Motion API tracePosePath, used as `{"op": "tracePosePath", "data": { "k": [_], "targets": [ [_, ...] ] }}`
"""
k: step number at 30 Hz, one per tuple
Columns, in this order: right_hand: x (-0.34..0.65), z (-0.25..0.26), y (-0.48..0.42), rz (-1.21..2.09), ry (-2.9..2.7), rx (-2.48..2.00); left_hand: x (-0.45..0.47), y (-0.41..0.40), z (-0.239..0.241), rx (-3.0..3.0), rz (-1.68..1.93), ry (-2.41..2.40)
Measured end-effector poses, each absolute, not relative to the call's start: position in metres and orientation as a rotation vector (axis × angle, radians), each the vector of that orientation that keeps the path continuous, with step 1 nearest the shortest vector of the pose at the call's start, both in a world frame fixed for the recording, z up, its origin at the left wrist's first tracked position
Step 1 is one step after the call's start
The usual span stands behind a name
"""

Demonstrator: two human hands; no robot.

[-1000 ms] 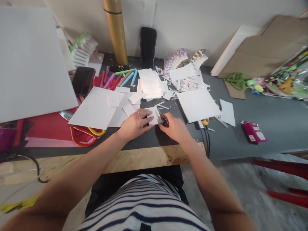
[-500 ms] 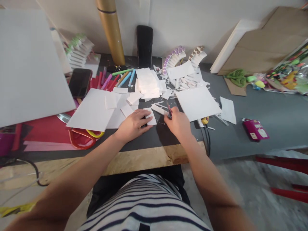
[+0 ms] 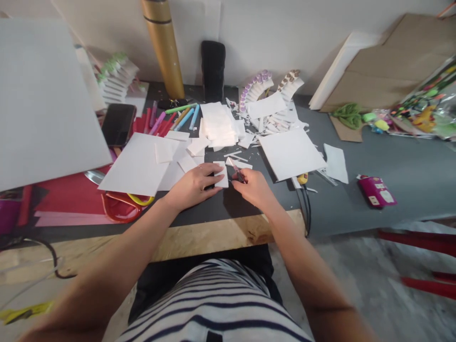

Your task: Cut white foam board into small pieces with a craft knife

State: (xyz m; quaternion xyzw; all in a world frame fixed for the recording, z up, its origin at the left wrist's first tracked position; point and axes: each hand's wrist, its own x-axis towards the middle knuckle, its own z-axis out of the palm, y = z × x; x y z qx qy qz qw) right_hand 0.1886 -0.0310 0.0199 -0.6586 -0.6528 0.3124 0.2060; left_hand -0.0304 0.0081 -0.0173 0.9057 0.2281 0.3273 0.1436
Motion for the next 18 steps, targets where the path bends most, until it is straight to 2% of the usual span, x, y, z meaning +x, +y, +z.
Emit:
{"op": "tracePosePath", "data": {
  "k": [2,4,10,15,18],
  "targets": [
    [0.188,0.016,-0.033,1.001,-1.762,-1.762,-0.031,0.008,-0.017,2.591,0.943,0.651],
    [0.185,0.014,-0.032,0.986,-1.78,-1.73,-0.031,0.009,-0.016,2.579,0.947,0.639],
    [0.177,0.013,-0.023,0.764,-1.943,-1.801,-0.031,0.011,-0.015,2.571,0.953,0.608],
    [0.202,0.014,-0.017,0.417,-1.65,-1.95,-0.033,0.011,-0.017,2.553,0.973,0.606],
    [0.211,0.015,-0.023,0.484,-1.56,-1.931,-0.031,0.009,-0.014,2.623,0.964,0.617]
  ]
}}
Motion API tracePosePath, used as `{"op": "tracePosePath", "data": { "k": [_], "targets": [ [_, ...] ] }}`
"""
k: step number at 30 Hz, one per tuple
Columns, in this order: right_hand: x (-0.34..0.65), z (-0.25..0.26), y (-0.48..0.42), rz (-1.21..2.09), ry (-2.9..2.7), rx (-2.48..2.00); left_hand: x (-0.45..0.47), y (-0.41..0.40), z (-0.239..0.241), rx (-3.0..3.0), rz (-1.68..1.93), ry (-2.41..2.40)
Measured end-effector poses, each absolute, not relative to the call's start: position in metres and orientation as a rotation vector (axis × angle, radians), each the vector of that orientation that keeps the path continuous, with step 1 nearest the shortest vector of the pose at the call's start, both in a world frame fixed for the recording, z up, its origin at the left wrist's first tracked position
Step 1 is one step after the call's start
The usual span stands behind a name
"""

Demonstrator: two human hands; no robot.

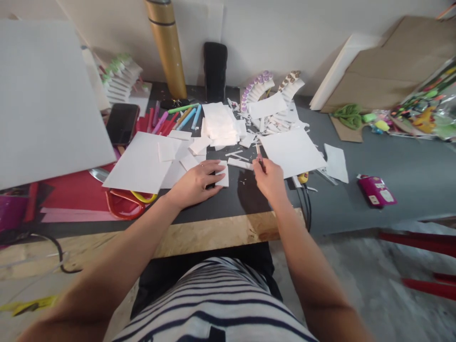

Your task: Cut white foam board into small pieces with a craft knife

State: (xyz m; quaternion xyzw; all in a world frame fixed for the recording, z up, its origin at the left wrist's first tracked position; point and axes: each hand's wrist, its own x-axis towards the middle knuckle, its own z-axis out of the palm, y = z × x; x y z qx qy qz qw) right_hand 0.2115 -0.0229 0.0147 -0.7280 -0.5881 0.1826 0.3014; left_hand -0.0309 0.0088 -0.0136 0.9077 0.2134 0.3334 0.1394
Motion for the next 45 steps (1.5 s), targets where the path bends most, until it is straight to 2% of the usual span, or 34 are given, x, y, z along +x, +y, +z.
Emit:
{"op": "tracePosePath", "data": {
  "k": [6,13,15,20,24,28,36,45],
  "targets": [
    [0.183,0.017,-0.048,1.387,-1.2,-1.653,-0.02,0.0,-0.012,2.662,0.981,0.988],
    [0.169,0.025,-0.054,1.782,-1.009,-1.417,-0.013,-0.011,-0.009,2.76,0.878,1.101],
    [0.172,0.026,-0.054,1.768,-1.025,-1.4,-0.014,-0.012,-0.007,2.761,0.86,1.059],
    [0.187,0.026,-0.051,1.49,-0.938,-1.488,-0.018,-0.011,-0.007,2.755,0.866,0.965],
    [0.199,0.021,-0.043,1.477,-0.973,-1.545,-0.021,-0.009,-0.009,2.685,0.916,0.986],
    [0.2,0.018,-0.038,1.301,-1.003,-1.577,-0.022,-0.008,-0.009,2.692,0.917,0.931],
    [0.197,0.014,-0.033,1.115,-1.617,-1.534,-0.026,-0.008,-0.006,2.671,0.865,0.861],
    [0.197,0.005,-0.018,1.083,-1.804,-1.514,-0.03,-0.006,-0.002,2.579,0.787,0.848]
  ]
}}
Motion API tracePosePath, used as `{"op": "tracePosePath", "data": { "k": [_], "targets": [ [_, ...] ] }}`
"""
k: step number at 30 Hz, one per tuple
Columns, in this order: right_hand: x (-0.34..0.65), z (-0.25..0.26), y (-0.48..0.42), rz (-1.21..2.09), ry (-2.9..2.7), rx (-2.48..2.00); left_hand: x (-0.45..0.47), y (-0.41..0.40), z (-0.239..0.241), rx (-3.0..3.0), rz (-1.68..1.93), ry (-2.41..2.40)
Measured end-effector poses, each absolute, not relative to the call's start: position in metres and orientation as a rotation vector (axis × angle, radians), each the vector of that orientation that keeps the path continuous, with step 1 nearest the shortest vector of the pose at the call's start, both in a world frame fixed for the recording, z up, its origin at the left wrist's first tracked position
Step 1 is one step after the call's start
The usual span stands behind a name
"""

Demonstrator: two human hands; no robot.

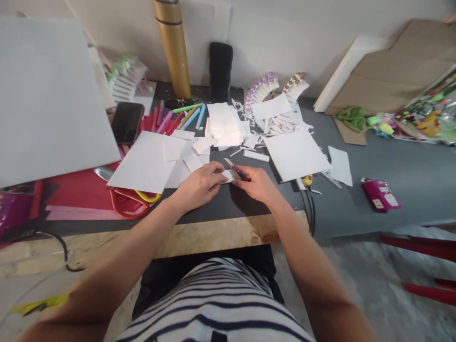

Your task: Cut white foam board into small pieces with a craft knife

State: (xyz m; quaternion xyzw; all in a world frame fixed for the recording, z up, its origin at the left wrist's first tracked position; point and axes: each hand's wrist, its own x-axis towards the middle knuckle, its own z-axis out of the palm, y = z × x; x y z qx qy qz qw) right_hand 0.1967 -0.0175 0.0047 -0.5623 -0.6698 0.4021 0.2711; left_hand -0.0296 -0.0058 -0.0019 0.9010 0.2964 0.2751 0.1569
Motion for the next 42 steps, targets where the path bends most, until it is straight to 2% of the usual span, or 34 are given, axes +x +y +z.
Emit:
{"op": "tracePosePath", "data": {
  "k": [9,17,27,35,42],
  "targets": [
    [0.198,0.007,-0.016,1.017,-1.926,-1.517,-0.054,0.002,0.003,2.533,0.734,0.751],
    [0.196,0.01,-0.016,1.034,-1.918,-1.557,-0.069,0.02,-0.003,2.606,1.034,0.943],
    [0.199,0.003,-0.013,1.024,-1.942,-1.525,-0.047,0.006,-0.003,2.631,1.061,0.912],
    [0.199,0.002,-0.012,1.061,-1.949,-1.465,-0.019,-0.002,-0.012,2.762,0.926,0.89],
    [0.202,0.017,-0.021,1.012,-1.954,-1.468,-0.017,0.001,-0.02,2.779,0.959,0.881]
  ]
}}
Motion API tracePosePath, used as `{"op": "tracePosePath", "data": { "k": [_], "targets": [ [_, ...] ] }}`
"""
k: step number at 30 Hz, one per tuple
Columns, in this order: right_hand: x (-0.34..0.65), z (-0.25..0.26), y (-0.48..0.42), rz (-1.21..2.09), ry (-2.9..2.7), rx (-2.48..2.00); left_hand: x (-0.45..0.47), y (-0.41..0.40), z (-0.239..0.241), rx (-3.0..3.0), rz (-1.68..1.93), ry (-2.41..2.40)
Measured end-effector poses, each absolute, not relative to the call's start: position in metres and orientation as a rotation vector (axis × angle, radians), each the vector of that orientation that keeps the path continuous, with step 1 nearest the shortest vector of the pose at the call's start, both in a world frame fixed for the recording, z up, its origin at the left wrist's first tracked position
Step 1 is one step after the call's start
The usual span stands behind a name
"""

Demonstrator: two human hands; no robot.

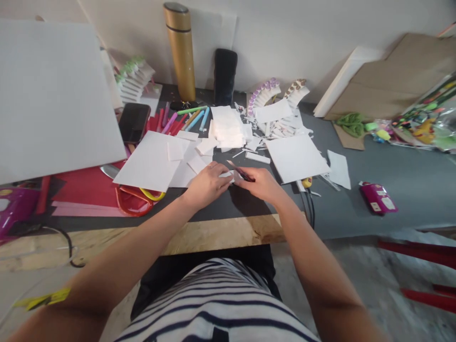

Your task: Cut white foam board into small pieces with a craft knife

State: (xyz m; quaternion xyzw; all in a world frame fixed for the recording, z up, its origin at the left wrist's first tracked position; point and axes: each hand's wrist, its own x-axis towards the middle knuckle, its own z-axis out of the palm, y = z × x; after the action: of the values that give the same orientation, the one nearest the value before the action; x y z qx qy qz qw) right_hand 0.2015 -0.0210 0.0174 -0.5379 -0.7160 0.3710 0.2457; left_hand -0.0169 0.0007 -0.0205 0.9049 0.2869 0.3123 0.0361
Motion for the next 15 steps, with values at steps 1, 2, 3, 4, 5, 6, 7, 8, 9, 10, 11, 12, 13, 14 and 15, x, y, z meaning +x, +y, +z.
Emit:
{"op": "tracePosePath", "data": {
  "k": [1,2,3,4,5,6,7,8,9,10,11,12,13,14,15],
  "targets": [
    [0.202,0.022,-0.025,0.956,-1.948,-1.509,-0.017,0.001,-0.021,2.783,0.968,0.885],
    [0.203,0.027,-0.03,0.886,-1.941,-1.574,-0.017,0.001,-0.022,2.79,0.971,0.892],
    [0.202,0.031,-0.035,0.824,-1.946,-1.651,-0.016,0.0,-0.022,2.8,0.969,0.901],
    [0.202,0.035,-0.039,0.773,-1.972,-1.724,-0.015,0.0,-0.022,2.81,0.965,0.914],
    [0.2,0.038,-0.043,0.729,-2.011,-1.791,-0.015,-0.001,-0.023,2.819,0.96,0.932],
    [0.198,0.041,-0.046,0.688,-2.061,-1.854,-0.014,-0.001,-0.022,2.826,0.955,0.95],
    [0.195,0.042,-0.048,0.646,-2.113,-1.911,-0.013,-0.002,-0.022,2.829,0.949,0.965],
    [0.193,0.043,-0.049,0.608,-2.162,-1.965,-0.013,-0.002,-0.022,2.829,0.947,0.974],
    [0.19,0.044,-0.049,0.574,-2.206,-2.015,-0.012,-0.002,-0.022,2.827,0.947,0.975],
    [0.187,0.044,-0.049,0.547,-2.244,-2.054,-0.012,-0.002,-0.023,2.824,0.951,0.97],
    [0.184,0.044,-0.048,0.528,-2.276,-2.08,-0.012,-0.002,-0.023,2.822,0.961,0.957],
    [0.182,0.044,-0.047,0.521,-2.305,-2.091,-0.012,-0.001,-0.023,2.823,0.976,0.941],
    [0.18,0.045,-0.047,0.523,-2.328,-2.097,-0.012,-0.001,-0.023,2.825,0.989,0.922],
    [0.179,0.045,-0.046,0.531,-2.345,-2.1,-0.012,-0.001,-0.024,2.825,0.998,0.905],
    [0.178,0.046,-0.046,0.543,-2.358,-2.104,-0.013,0.0,-0.024,2.823,1.0,0.893]
  ]
}}
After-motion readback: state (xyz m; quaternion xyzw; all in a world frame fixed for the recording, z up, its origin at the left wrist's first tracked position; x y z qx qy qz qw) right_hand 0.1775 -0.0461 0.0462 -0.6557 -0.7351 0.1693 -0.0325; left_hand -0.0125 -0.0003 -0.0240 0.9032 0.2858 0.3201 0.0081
